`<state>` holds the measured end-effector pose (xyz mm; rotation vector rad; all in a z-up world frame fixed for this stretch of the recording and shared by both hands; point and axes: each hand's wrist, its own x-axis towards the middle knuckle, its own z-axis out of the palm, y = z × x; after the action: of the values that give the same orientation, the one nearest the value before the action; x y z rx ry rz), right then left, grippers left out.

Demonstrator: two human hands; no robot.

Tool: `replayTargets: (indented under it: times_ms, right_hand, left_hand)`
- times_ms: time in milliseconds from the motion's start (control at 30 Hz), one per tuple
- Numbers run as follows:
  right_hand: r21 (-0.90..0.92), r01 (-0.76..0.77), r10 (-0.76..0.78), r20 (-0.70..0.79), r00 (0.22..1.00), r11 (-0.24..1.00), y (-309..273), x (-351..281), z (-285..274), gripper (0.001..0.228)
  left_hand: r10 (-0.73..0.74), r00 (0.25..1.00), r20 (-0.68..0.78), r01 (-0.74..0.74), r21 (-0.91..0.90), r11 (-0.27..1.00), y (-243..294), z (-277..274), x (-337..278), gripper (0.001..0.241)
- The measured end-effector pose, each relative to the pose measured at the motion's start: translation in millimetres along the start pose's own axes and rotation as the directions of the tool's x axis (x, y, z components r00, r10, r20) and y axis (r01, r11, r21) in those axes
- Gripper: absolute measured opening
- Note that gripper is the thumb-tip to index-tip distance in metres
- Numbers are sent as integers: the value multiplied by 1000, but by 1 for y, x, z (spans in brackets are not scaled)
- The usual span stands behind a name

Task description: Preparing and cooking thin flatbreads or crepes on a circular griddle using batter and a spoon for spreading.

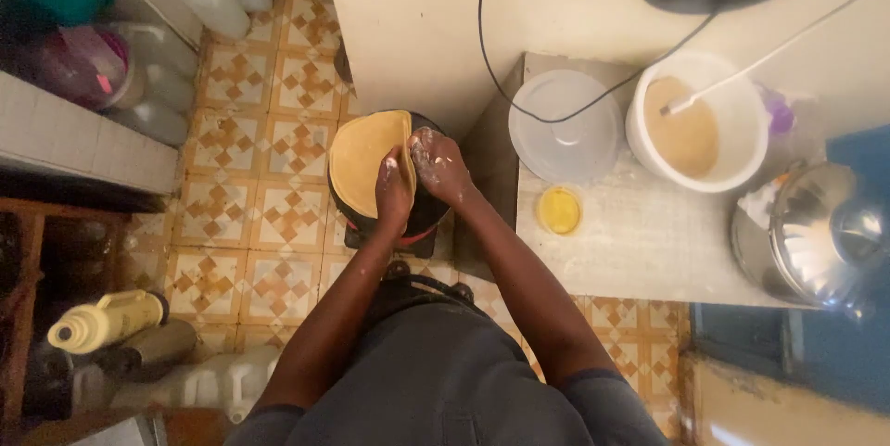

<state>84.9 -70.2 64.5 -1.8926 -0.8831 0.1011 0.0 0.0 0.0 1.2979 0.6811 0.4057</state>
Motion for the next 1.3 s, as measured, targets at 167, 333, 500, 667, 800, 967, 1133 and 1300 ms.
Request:
replayTargets:
  times_ms: [167,333,500,667,800,967,1133,1300]
  right_hand:
    - [-67,-32,38,101,994,997,12,2,-8,34]
    - [-56,-64,66,40,997,996,24,-25,-21,30]
    - [114,-236,244,-60,968,965,29,-69,-34,31]
    - [115,-440,449,-65,891,890,22,-123,-56,22]
    - [621,-657,772,128,623,427,2,-150,-98,30]
    - [390,-278,471,-598,648,878,-1,-192,-125,25]
    - [366,-318,483,-719,500,875,8,-204,-157,22]
    - [431,-372,564,-703,432,822,18,-210,-165,19]
  left_hand:
    - [-23,998,56,21,33,999,37,21,-8,47]
    - [58,978,199,-97,193,976,-29,22,12,47]
    - [-43,913,405,-152,438,886,-34,21,23,39]
    - [92,901,424,-400,729,556,-122,-10,81,33]
    - [32,979,202,-203,946,254,-5,5,34,71]
    - [-99,927,361,-351,931,103,-15,-5,39,90]
    - [-185,871,456,-452,890,62,-15,-16,49,78]
    - [-86,985,148,-123,961,246,6,-6,21,71]
